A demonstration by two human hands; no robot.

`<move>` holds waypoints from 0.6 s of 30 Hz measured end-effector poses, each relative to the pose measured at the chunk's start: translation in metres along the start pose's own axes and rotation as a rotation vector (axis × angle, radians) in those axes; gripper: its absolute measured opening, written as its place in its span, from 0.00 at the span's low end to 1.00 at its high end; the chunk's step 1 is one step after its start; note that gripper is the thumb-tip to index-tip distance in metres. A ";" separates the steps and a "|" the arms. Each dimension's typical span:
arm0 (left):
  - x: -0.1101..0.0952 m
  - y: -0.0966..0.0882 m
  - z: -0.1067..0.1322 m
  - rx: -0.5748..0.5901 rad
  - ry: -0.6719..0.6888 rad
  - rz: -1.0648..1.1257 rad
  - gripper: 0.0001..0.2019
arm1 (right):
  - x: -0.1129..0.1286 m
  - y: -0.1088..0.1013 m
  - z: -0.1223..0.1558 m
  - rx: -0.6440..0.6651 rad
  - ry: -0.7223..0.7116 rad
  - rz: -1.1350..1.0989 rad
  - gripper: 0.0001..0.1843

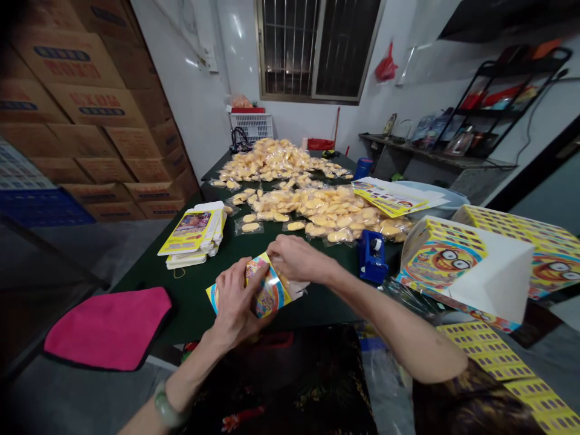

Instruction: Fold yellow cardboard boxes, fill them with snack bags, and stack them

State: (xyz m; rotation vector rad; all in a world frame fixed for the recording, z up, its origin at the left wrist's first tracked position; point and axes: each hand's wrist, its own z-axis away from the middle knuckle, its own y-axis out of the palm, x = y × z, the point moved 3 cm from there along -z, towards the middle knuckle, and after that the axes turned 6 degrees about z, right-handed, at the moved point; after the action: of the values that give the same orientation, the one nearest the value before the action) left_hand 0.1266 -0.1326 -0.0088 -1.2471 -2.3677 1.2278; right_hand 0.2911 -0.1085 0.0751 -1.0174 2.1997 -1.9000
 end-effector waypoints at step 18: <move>0.026 0.038 -0.026 0.308 -0.225 0.033 0.33 | -0.013 -0.007 0.092 -0.903 0.242 0.058 0.13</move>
State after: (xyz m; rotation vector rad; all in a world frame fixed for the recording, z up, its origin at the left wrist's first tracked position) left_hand 0.1458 -0.0865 -0.0255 -1.1022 -2.1918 1.7466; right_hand 0.3456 -0.1818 0.0547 -0.7723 3.2757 -0.9893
